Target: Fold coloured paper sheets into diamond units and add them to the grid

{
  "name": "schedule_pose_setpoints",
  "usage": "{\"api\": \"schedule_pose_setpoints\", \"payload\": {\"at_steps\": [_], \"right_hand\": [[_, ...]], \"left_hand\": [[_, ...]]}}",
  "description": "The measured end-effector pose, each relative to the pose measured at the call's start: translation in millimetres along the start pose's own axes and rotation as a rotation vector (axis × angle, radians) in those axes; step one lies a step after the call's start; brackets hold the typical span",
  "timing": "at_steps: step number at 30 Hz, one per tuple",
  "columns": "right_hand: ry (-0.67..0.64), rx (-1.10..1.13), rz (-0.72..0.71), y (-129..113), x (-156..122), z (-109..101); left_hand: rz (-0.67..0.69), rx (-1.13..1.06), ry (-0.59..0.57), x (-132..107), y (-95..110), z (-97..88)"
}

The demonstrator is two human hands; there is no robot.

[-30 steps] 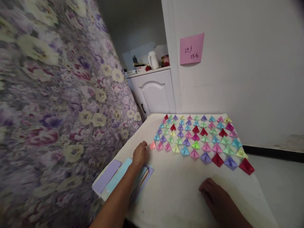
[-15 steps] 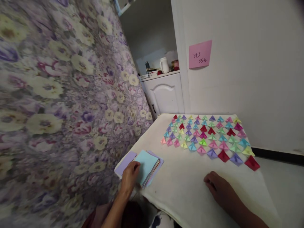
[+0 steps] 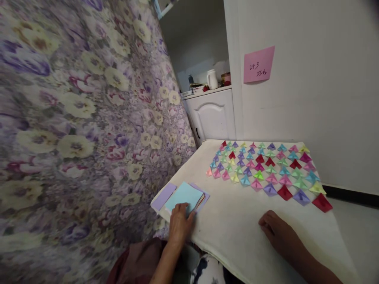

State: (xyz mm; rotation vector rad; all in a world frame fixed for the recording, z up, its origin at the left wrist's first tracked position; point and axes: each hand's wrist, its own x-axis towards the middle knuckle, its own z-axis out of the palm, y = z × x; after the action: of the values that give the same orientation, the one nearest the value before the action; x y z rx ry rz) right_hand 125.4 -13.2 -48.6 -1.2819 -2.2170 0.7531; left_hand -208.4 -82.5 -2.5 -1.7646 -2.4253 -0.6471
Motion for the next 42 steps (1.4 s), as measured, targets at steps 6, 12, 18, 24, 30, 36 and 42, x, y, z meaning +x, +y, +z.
{"api": "schedule_pose_setpoints", "payload": {"at_steps": [6, 12, 18, 24, 30, 36, 42], "right_hand": [[0.009, -0.004, -0.002, -1, 0, -1], [0.031, 0.020, -0.012, -1, -1, -2], [0.009, 0.008, -0.002, 0, -1, -3], [-0.001, 0.012, -0.005, 0, -1, -3], [0.018, 0.029, -0.012, 1, -1, -2], [0.034, 0.046, -0.008, 1, -1, -2], [0.034, 0.057, -0.011, -1, -1, -2]], "left_hand": [[-0.040, 0.029, -0.006, -3, 2, 4.1], [-0.057, 0.012, -0.023, -1, 2, 2.2], [-0.069, -0.019, -0.029, 1, 1, 2.3], [-0.074, -0.037, -0.039, 1, -1, 1.9], [-0.080, -0.046, -0.043, 3, -2, 1.4], [-0.055, -0.050, -0.038, 4, -2, -2.2], [-0.027, -0.056, -0.022, 2, -2, -9.9]]}}
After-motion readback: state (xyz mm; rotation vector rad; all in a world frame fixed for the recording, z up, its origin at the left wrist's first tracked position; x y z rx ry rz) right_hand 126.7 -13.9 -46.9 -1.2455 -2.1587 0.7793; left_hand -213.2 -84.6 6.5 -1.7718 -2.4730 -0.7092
